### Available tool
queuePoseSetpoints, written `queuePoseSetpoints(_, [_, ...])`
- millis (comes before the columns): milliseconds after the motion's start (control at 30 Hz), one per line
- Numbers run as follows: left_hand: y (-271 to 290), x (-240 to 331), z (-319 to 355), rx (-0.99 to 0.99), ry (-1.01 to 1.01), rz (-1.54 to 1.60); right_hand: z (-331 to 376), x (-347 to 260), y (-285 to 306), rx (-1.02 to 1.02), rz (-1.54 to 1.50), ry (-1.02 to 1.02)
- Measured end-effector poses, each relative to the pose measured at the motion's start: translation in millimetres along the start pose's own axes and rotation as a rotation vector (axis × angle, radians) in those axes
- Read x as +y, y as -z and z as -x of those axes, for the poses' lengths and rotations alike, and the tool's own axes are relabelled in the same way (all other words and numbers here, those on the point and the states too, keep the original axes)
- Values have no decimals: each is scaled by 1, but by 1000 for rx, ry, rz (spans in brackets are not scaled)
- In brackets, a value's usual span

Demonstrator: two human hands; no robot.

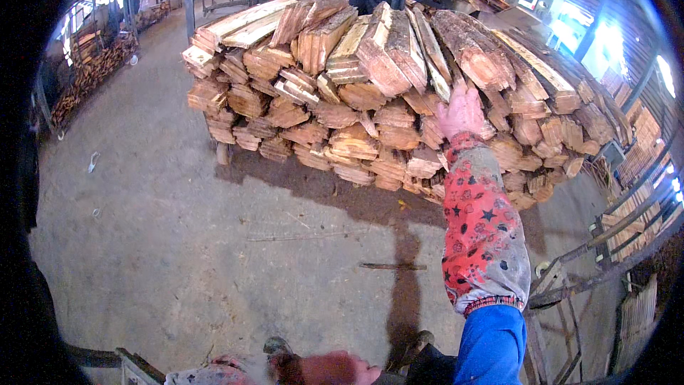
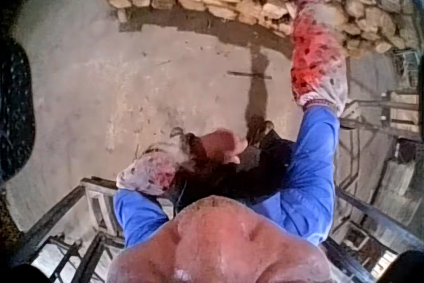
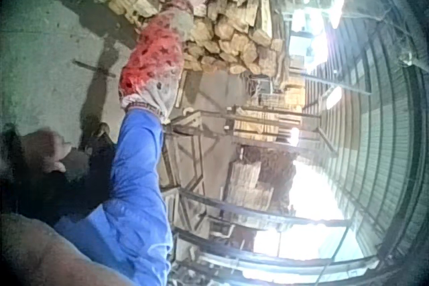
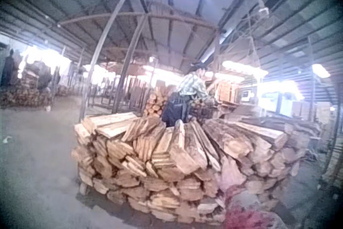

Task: The person picks up split wood pieces from a machine output area and stacks them onto a metal rack. They repeatedly pick up pieces, carry them to the rack, and place them in a neat pile. Other workers are visible in the background.

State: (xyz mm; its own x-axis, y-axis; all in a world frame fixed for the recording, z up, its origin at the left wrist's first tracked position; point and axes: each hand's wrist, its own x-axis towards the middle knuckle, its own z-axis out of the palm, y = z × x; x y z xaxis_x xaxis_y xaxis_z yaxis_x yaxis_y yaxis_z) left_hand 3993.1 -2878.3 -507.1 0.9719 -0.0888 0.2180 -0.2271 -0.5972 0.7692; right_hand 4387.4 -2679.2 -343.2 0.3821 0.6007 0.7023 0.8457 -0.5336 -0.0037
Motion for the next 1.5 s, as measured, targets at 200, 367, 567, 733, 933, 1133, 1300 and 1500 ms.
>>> queuePoseSetpoints(200, [27,20,-9,-72,-38,40,-20,9,-14,-77,96,25])
queuePoseSetpoints(367, [12,8,-2,-103,49,40,-32,-33,32,44,-30,221])
queuePoseSetpoints(567, [11,-2,-5,-287,104,-32,10,-27,133,170,-333,92])
queuePoseSetpoints(733, [22,0,-17,-467,166,-120,76,2,196,28,-1196,-183])
queuePoseSetpoints(933, [14,-25,-21,-376,193,-142,140,12,236,15,-1295,-290])
queuePoseSetpoints(1133, [30,-34,-25,-205,340,-189,206,30,257,-203,-1395,-293])
queuePoseSetpoints(1300, [53,-5,-37,84,420,52,248,35,260,-321,-1479,-353])
queuePoseSetpoints(1500, [53,3,-59,231,307,1022,278,26,246,-564,-1535,-344])
